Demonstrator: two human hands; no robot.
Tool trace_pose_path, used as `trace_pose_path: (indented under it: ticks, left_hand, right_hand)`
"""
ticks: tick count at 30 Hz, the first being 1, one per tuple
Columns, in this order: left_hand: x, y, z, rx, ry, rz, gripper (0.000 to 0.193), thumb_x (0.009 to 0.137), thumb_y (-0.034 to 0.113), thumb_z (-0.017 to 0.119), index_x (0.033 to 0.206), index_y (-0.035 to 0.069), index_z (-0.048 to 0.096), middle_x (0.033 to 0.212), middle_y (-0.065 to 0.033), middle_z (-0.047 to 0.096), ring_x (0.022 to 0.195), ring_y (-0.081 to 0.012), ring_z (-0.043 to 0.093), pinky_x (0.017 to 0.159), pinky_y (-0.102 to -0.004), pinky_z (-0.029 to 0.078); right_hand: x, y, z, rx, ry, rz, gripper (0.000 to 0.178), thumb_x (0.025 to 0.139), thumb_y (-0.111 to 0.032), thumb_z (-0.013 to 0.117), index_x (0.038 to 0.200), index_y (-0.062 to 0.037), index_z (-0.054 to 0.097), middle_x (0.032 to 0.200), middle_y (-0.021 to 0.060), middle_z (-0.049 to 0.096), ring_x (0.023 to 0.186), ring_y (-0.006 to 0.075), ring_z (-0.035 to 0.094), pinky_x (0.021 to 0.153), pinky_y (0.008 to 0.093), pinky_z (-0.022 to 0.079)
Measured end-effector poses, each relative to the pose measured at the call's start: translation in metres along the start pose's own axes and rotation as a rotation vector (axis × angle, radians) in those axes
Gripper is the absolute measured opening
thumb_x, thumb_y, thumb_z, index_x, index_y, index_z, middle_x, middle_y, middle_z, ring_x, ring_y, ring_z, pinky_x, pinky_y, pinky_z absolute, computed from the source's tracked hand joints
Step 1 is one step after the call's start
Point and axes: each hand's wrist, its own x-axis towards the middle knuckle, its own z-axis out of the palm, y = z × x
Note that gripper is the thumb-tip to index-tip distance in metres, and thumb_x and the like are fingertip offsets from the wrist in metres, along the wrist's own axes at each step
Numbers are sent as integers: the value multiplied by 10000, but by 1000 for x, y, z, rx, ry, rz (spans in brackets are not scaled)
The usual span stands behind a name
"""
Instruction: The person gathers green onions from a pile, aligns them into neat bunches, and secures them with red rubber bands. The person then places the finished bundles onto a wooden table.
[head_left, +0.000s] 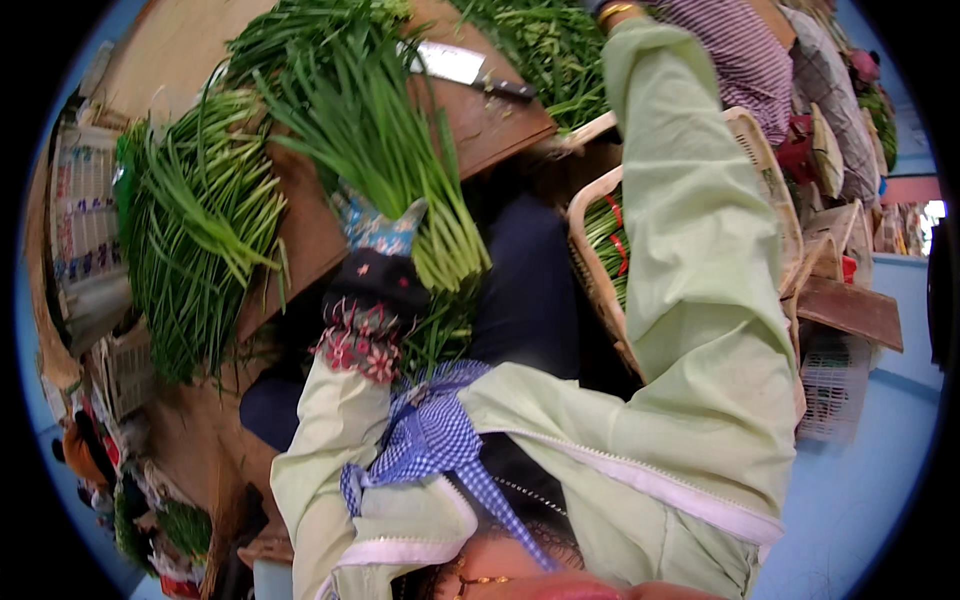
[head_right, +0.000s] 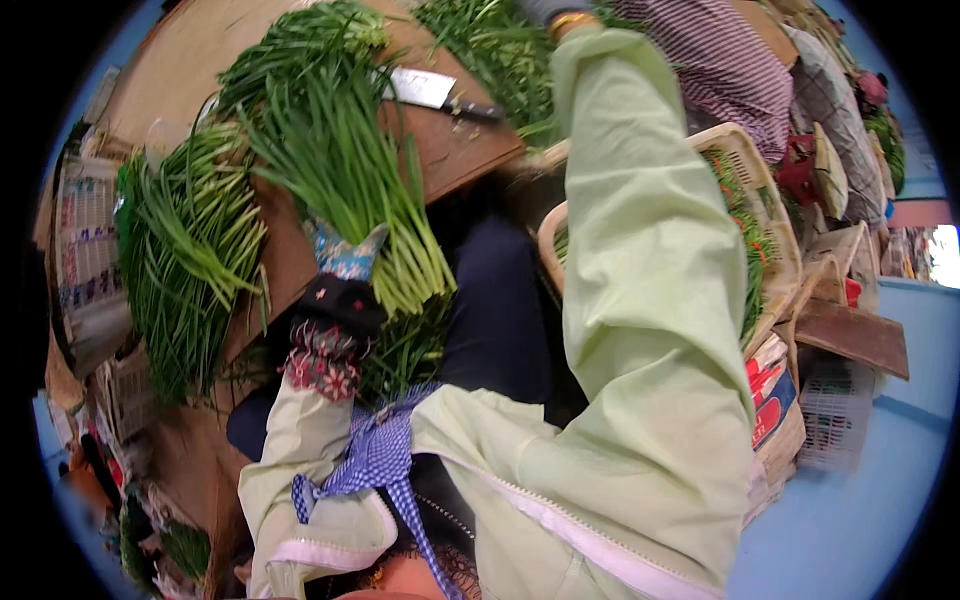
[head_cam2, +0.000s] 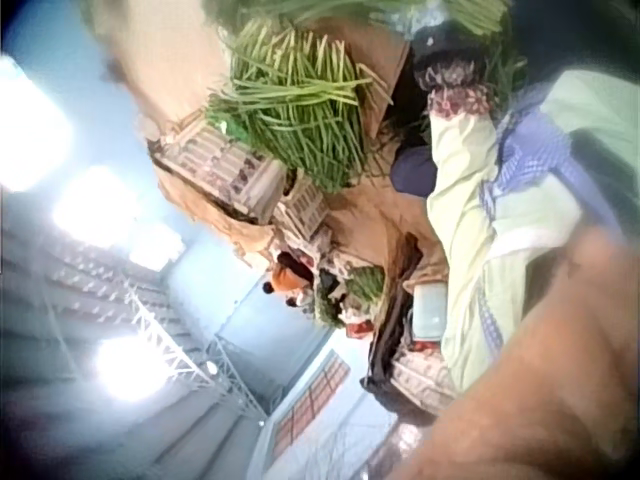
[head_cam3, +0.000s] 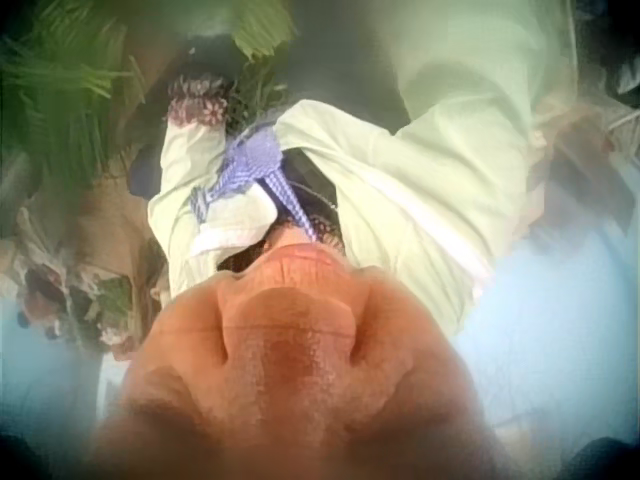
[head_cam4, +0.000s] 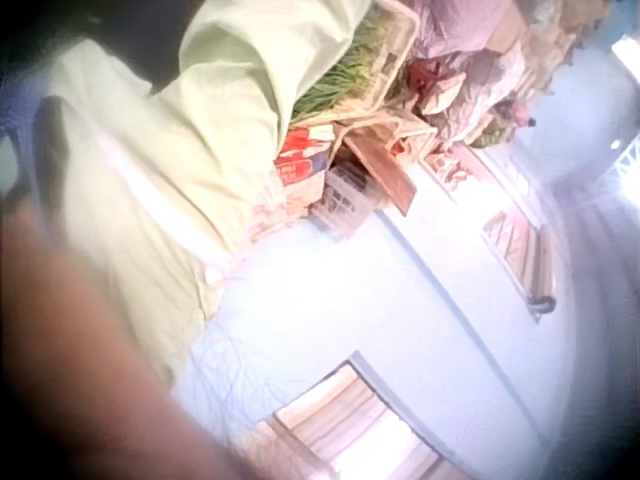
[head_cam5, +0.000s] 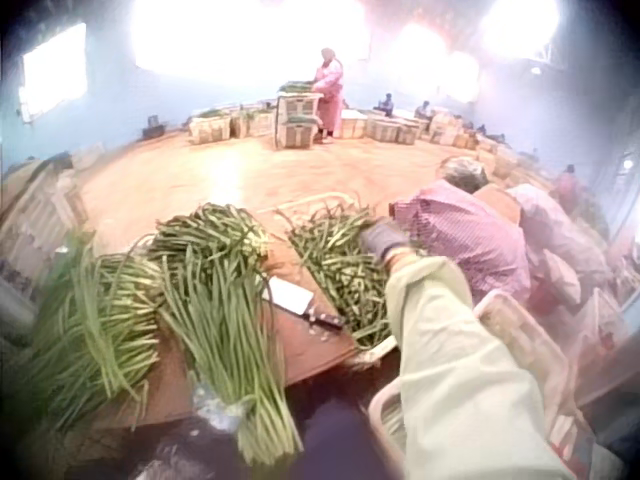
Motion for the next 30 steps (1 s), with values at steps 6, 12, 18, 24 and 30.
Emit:
trace_pose_path:
  ticks: [6,12,18,24,30]
  left_hand:
    - [-10,-9,-13,-160,78,-26,566,896,114,473,1361,308,215,1387,-165,118,1231,-433,240,931,-559,383]
    - [2,-25,-14,-393,140,-1,596,903,106,463,1373,344,184,1407,-165,63,1250,-452,199,945,-572,367]
    - [22,-12,-25,-622,180,30,637,906,97,461,1386,370,144,1418,-179,30,1267,-461,173,957,-580,355]
    - [-27,42,-25,439,241,287,933,746,537,612,1417,196,62,1423,-220,101,1294,-421,147,1064,-504,200]
    - [-50,59,-15,1029,344,637,1119,620,726,569,1418,136,52,1429,-255,62,1310,-417,110,1056,-524,127]
  right_hand:
    - [-39,-85,6,458,376,334,378,849,-358,481,1054,-59,590,857,148,647,764,283,615,698,377,486]
    - [-156,-225,6,980,-193,129,282,781,-328,553,965,-126,624,1017,141,609,960,320,567,832,389,447]
    - [-175,-243,7,1217,-270,458,288,770,-355,544,919,-129,644,948,153,625,913,321,582,812,390,450]
    - [-195,-237,25,1323,-414,590,339,755,-388,549,914,-107,654,871,147,640,851,311,600,766,373,465]
    - [-194,-262,13,1381,-430,436,360,695,-357,655,952,-104,658,905,113,648,845,270,611,769,333,468]
